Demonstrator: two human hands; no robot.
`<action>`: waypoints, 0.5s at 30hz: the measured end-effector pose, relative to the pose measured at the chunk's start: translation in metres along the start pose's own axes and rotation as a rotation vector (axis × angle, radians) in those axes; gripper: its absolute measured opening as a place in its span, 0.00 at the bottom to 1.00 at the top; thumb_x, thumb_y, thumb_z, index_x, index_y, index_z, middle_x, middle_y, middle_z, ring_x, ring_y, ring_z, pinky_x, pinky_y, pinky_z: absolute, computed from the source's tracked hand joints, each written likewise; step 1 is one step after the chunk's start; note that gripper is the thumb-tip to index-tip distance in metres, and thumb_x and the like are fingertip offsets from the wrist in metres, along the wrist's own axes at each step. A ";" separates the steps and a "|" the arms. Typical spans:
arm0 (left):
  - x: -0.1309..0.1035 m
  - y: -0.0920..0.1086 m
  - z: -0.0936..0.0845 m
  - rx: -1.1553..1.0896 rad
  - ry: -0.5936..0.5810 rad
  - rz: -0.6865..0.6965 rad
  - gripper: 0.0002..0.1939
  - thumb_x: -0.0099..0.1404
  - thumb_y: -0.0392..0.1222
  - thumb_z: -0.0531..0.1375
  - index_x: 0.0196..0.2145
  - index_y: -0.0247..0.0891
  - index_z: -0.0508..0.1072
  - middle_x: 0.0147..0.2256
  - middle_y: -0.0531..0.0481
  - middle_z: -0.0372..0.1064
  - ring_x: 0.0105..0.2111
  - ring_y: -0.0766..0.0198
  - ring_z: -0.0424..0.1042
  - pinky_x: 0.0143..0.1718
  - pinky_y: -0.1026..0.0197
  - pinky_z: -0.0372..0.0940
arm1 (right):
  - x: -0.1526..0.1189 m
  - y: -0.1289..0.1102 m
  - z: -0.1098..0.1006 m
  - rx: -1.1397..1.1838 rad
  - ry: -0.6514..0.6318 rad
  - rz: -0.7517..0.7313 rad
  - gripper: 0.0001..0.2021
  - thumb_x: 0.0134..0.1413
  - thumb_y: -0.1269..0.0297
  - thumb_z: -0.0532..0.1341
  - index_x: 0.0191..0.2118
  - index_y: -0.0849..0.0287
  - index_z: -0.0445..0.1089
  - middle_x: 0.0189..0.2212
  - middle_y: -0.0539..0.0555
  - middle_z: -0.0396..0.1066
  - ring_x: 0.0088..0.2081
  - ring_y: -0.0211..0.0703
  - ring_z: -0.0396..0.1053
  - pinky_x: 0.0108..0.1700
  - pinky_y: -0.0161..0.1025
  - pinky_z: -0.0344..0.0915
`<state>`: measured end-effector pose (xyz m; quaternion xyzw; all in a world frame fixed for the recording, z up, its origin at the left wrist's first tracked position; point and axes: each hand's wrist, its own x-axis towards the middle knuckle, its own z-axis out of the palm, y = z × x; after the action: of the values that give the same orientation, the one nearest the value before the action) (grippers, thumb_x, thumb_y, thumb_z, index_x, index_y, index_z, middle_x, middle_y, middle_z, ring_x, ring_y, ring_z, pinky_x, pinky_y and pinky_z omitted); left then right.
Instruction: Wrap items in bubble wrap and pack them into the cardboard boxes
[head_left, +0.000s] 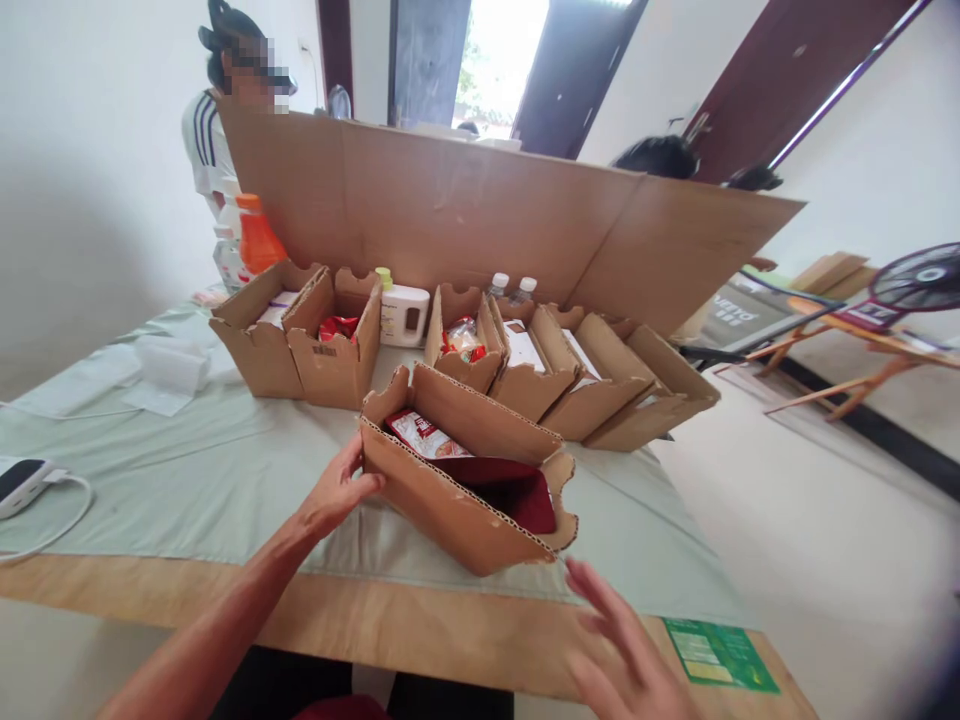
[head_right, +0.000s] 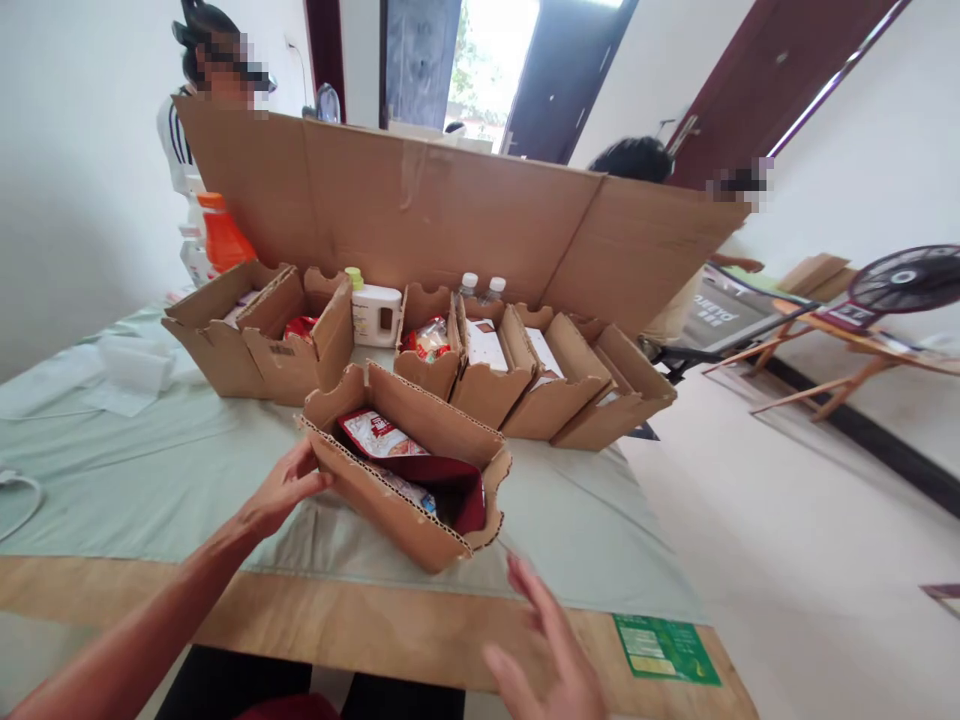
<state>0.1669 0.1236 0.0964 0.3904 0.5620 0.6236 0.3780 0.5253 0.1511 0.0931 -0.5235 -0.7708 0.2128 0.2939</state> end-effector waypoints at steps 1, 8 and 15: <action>-0.003 -0.004 0.004 -0.009 0.008 -0.003 0.39 0.51 0.46 0.65 0.61 0.36 0.68 0.59 0.39 0.71 0.60 0.41 0.68 0.61 0.44 0.64 | 0.017 -0.010 0.010 0.031 -0.026 -0.036 0.31 0.56 0.44 0.64 0.63 0.48 0.67 0.55 0.57 0.74 0.52 0.58 0.74 0.49 0.52 0.76; -0.019 -0.013 0.025 -0.025 0.060 0.056 0.43 0.58 0.46 0.64 0.69 0.38 0.57 0.67 0.40 0.60 0.67 0.44 0.59 0.66 0.47 0.58 | 0.112 -0.051 0.055 0.306 -0.058 -0.047 0.32 0.50 0.41 0.65 0.53 0.63 0.74 0.47 0.63 0.79 0.52 0.62 0.75 0.55 0.55 0.71; 0.011 -0.037 0.052 -0.021 -0.019 0.113 0.51 0.58 0.44 0.64 0.73 0.40 0.44 0.74 0.41 0.42 0.71 0.43 0.49 0.70 0.44 0.49 | 0.166 -0.016 0.050 0.434 0.008 0.057 0.31 0.41 0.41 0.70 0.44 0.64 0.74 0.41 0.64 0.80 0.41 0.55 0.76 0.45 0.49 0.72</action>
<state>0.2107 0.1581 0.0636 0.4232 0.5288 0.6463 0.3516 0.4344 0.2989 0.1051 -0.4704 -0.6908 0.3798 0.3966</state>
